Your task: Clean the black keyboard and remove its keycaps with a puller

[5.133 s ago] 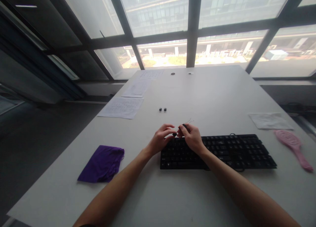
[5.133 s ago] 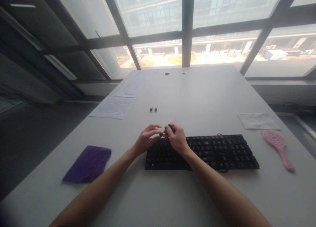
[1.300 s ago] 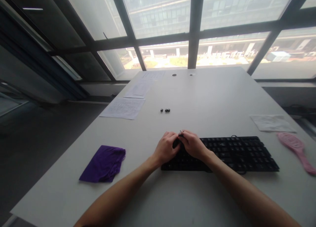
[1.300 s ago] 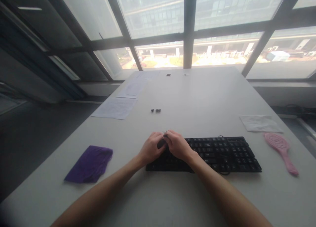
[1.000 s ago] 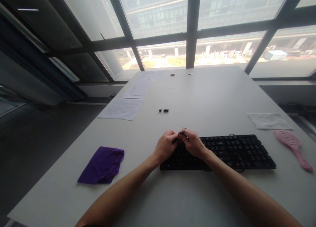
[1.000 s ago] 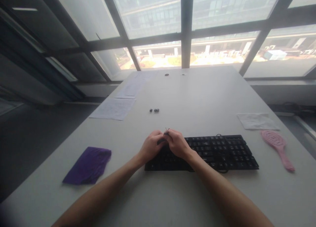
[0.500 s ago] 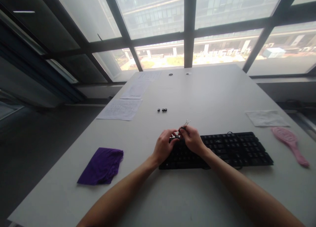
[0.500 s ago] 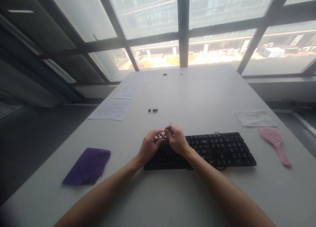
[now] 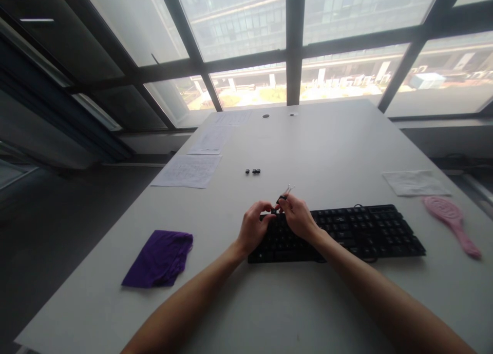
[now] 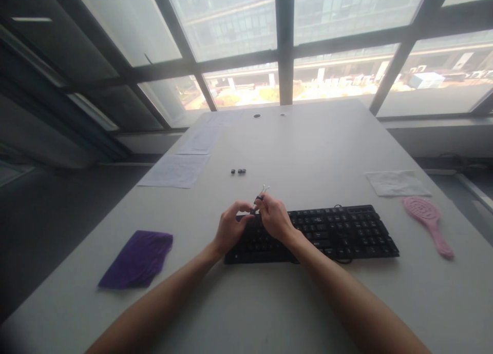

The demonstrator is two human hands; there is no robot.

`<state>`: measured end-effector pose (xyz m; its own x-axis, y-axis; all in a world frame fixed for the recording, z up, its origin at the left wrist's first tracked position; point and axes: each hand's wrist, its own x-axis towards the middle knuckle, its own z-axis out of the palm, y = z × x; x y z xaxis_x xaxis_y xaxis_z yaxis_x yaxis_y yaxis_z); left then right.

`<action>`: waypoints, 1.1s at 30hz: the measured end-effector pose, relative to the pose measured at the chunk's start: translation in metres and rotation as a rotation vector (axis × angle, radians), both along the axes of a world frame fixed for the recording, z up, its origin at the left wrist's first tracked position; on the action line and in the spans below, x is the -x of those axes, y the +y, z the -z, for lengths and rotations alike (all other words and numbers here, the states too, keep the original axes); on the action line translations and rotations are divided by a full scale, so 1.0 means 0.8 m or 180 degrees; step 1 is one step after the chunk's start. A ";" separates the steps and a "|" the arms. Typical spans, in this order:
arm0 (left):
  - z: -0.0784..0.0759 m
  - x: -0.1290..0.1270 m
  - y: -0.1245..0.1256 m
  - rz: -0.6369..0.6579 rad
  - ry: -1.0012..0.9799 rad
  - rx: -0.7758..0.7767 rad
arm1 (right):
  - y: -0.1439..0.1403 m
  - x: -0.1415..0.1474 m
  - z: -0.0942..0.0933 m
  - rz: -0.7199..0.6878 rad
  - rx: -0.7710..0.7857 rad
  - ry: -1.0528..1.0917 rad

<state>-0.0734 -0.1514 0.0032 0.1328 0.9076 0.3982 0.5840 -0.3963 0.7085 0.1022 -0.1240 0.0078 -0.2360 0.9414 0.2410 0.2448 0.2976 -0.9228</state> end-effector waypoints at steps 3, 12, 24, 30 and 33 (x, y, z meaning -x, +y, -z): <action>-0.003 0.001 0.000 0.0082 -0.0086 0.0025 | 0.001 -0.001 0.001 -0.0034 -0.0020 0.0016; -0.004 -0.003 -0.001 0.0527 0.0467 -0.0388 | 0.007 -0.002 0.005 -0.0001 0.0124 0.0364; -0.001 0.033 0.092 -0.0213 0.0652 -0.0206 | 0.009 0.002 0.010 0.0187 0.0219 0.0650; 0.020 0.034 0.154 -0.0157 0.1073 -0.0273 | 0.008 0.001 0.010 0.0194 0.0221 0.0606; 0.020 0.033 0.171 -0.0269 0.1289 -0.0473 | 0.008 0.001 0.010 0.0153 0.0180 0.0532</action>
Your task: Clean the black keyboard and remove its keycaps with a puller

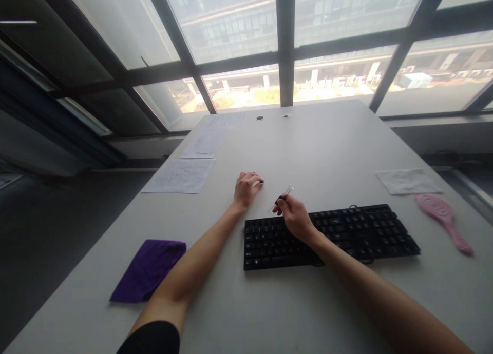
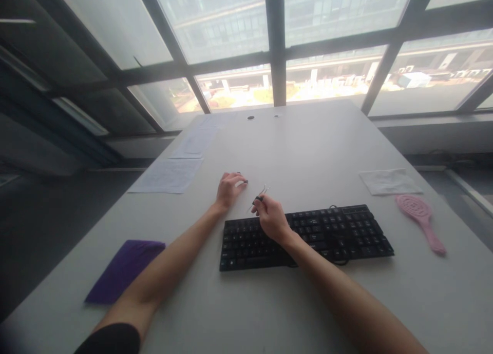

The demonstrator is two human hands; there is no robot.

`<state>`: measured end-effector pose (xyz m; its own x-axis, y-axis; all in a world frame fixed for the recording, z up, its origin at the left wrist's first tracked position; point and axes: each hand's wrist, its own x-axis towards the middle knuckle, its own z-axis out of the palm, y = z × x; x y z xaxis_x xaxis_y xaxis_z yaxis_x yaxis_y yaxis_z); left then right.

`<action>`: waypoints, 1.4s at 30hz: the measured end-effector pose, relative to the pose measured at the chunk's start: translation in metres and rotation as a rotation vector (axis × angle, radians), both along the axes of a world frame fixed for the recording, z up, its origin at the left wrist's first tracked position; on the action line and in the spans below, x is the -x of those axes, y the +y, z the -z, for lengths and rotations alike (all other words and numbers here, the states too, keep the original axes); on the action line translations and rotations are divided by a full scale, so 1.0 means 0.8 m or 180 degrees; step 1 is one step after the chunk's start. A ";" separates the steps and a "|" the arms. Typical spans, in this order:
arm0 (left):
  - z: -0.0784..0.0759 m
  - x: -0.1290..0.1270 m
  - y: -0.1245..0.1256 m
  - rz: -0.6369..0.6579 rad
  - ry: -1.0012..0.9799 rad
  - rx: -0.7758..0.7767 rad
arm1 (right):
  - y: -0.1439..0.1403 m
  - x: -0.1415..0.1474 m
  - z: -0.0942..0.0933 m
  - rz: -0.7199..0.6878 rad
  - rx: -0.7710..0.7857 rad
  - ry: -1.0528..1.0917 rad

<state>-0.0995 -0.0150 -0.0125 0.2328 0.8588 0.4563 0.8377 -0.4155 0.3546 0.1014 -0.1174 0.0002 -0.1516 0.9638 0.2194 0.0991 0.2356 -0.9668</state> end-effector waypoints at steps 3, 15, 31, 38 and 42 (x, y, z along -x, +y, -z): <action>0.001 -0.001 0.016 -0.0183 0.0145 -0.0213 | 0.000 0.000 -0.001 -0.0011 0.0001 0.0000; 0.012 0.001 0.039 -0.0578 0.0086 -0.0266 | -0.002 0.000 -0.003 -0.0042 0.0000 -0.0025; 0.013 0.003 0.044 -0.0639 -0.0147 -0.0136 | 0.000 -0.001 -0.001 -0.0023 0.0046 0.0113; 0.014 0.004 0.045 -0.0699 -0.0259 -0.0134 | -0.001 -0.001 -0.002 -0.0024 0.0065 0.0097; 0.015 0.005 0.045 -0.0723 -0.0273 -0.0126 | -0.001 -0.001 -0.003 -0.0021 0.0065 0.0075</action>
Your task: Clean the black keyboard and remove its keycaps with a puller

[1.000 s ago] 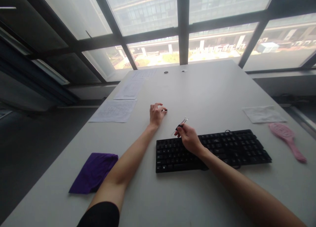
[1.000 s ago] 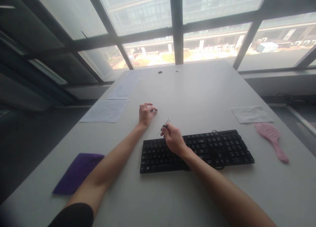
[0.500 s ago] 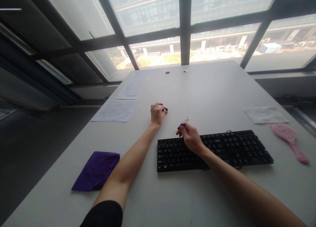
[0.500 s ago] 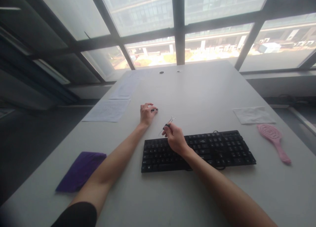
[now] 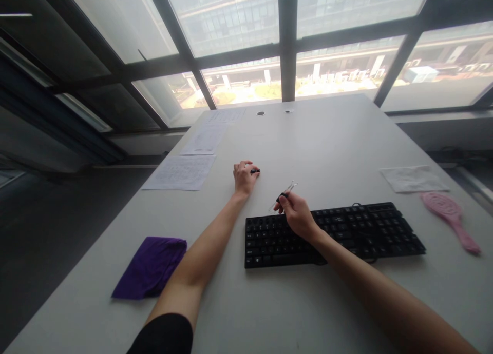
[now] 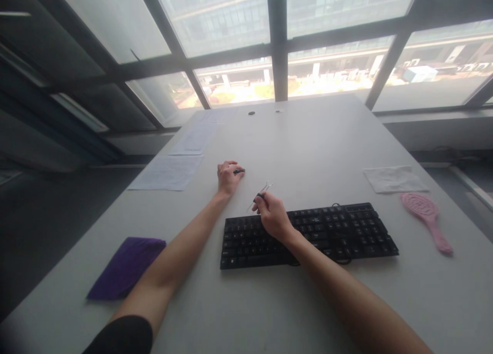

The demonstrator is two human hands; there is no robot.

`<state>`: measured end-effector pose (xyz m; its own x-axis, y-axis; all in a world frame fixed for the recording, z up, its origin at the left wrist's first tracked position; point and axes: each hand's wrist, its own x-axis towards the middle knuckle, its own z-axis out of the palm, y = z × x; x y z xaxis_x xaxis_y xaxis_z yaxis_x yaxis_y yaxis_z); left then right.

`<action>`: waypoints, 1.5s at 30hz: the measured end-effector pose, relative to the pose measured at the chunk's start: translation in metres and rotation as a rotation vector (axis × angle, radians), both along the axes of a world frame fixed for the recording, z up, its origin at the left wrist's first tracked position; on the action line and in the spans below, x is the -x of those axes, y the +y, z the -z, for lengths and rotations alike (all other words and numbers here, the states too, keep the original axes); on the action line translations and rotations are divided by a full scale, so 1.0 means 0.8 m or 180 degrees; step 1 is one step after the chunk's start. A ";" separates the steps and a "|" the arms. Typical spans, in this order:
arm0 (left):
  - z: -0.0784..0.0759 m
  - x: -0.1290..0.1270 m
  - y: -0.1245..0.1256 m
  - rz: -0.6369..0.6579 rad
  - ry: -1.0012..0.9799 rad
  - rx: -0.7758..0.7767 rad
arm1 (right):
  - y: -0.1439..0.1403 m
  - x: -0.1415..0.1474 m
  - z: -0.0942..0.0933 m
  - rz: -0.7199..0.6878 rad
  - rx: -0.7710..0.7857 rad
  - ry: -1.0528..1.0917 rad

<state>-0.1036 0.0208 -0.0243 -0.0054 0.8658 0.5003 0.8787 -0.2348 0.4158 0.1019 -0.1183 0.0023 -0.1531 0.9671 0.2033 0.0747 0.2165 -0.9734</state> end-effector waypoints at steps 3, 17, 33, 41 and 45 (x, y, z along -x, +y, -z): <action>0.000 0.000 0.000 -0.0024 -0.0001 -0.0018 | 0.000 0.000 0.000 -0.0005 0.0010 -0.0011; -0.032 0.003 -0.037 -0.0016 -0.0232 -0.0178 | 0.004 -0.006 -0.008 0.0439 0.0010 0.0361; -0.044 -0.053 -0.197 0.1125 0.0060 0.0615 | 0.002 -0.022 -0.010 -0.0009 -0.0472 -0.0736; -0.039 -0.051 -0.195 0.1121 0.0108 0.0629 | 0.006 -0.021 -0.010 -0.0141 -0.0178 -0.0672; -0.036 -0.051 -0.196 0.1117 0.0099 0.0624 | 0.005 -0.021 -0.015 -0.0300 -0.0392 -0.0871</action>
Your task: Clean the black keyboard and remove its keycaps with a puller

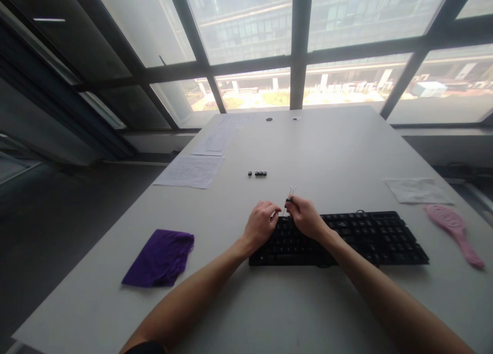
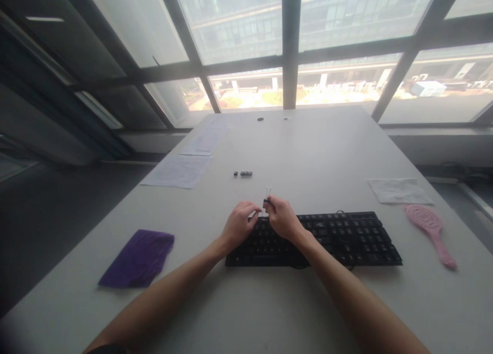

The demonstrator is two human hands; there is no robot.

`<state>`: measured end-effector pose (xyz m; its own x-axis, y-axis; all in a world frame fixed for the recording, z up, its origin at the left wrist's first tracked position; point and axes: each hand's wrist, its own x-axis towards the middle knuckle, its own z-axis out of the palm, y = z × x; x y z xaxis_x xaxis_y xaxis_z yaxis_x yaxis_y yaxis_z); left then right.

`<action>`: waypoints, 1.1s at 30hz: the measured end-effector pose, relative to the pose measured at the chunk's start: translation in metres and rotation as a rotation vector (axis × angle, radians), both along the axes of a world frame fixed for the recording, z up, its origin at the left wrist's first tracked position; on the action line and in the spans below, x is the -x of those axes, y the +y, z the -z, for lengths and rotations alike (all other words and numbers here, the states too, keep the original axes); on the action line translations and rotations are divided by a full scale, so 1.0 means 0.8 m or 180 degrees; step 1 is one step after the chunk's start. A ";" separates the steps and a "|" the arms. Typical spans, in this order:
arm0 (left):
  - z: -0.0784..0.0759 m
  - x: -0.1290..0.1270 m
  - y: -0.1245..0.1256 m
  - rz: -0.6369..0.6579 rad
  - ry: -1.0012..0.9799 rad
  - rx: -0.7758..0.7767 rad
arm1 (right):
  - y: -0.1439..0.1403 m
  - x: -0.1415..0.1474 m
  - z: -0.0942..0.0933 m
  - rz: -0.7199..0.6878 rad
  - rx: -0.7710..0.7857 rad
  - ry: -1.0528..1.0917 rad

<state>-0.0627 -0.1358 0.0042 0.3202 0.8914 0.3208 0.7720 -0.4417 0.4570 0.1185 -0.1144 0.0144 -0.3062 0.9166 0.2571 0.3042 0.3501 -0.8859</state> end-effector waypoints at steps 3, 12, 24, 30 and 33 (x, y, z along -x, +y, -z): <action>-0.001 -0.001 -0.001 -0.0033 -0.0016 -0.0008 | -0.003 0.000 0.000 -0.0141 -0.0149 -0.0138; -0.024 -0.004 -0.008 0.0402 0.0063 0.0223 | -0.019 -0.005 0.009 -0.0391 -0.0555 -0.0152; -0.011 -0.006 -0.005 0.0383 -0.0112 0.0374 | -0.014 -0.011 0.012 -0.0205 -0.0349 0.0265; -0.012 -0.011 -0.008 0.0271 -0.0257 0.0128 | -0.010 -0.013 0.015 -0.0036 -0.0019 0.0630; -0.012 -0.012 -0.009 0.0339 -0.0329 0.0082 | -0.010 -0.013 0.016 0.0037 -0.0031 0.0648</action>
<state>-0.0532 -0.1428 0.0137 0.3798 0.8625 0.3344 0.6696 -0.5057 0.5440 0.1286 -0.1228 0.0016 -0.2364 0.9170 0.3214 0.1233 0.3564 -0.9262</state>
